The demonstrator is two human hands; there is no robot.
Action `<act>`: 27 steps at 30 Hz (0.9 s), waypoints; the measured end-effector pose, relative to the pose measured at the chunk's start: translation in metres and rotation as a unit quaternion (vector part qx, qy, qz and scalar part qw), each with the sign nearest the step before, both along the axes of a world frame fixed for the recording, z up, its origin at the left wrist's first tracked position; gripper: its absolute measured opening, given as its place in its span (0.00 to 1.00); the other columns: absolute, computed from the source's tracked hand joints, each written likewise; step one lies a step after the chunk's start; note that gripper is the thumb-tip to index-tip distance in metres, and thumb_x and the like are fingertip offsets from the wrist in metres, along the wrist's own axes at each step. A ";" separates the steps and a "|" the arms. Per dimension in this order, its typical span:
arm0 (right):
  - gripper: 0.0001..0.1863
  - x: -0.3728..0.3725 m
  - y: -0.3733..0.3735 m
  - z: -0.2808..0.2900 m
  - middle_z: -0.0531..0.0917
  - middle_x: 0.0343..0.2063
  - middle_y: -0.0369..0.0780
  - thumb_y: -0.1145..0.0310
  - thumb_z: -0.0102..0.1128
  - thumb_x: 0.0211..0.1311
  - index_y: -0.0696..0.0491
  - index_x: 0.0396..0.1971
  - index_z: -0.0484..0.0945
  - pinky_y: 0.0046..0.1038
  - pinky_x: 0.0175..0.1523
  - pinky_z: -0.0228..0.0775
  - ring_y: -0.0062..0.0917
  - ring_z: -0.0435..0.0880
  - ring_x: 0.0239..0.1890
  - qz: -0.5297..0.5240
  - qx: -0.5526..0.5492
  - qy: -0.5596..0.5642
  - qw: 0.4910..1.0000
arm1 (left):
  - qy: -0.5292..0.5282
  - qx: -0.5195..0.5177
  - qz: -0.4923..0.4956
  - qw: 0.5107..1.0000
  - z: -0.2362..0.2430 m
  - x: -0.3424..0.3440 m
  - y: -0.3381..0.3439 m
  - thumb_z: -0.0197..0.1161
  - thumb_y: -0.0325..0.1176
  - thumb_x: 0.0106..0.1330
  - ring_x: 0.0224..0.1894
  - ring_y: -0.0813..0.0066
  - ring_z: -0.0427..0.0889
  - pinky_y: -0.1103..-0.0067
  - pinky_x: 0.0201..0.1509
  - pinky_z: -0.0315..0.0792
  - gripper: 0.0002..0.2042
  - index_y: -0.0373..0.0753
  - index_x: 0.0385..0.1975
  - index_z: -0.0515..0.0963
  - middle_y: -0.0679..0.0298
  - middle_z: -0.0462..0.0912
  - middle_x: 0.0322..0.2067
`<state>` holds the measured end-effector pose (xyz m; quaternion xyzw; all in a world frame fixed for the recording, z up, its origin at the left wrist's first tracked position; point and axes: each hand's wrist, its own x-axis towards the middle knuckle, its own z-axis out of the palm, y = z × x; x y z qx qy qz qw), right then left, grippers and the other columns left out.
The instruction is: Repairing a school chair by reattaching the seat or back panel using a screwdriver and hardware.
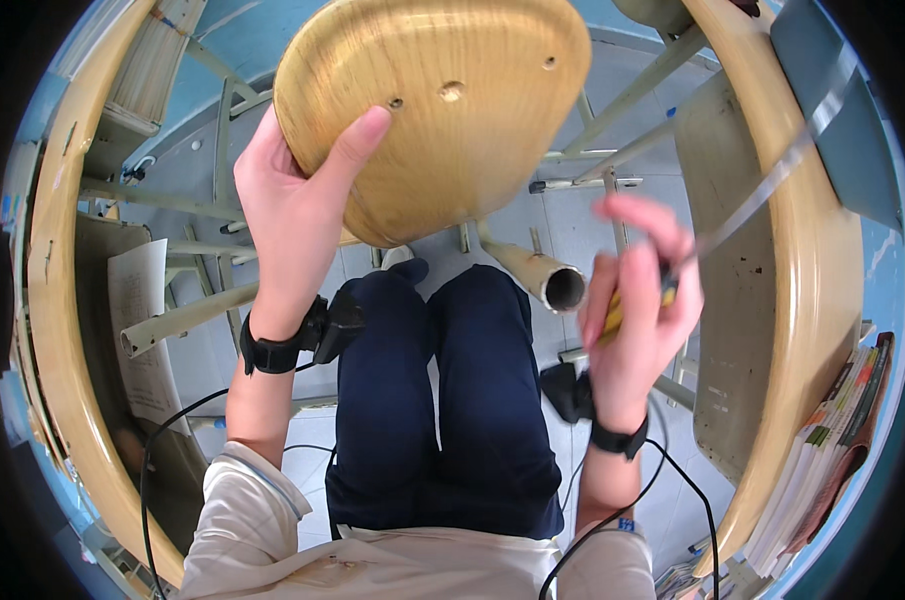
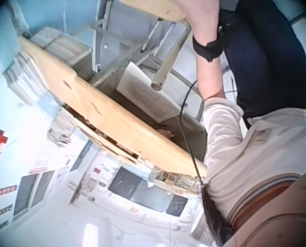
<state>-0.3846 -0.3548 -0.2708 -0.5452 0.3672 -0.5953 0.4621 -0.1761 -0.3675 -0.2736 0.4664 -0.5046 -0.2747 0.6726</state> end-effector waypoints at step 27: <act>0.14 0.015 0.019 -0.031 0.75 0.38 0.46 0.80 0.62 0.49 0.65 0.37 0.73 0.11 0.18 0.64 0.17 0.77 0.21 -0.011 -0.055 -0.005 0.998 | -0.128 -0.081 -0.035 0.988 -0.026 -0.045 0.025 0.68 0.23 0.51 0.37 0.78 0.78 0.83 0.42 0.72 0.19 0.26 0.43 0.71 0.59 0.80 0.36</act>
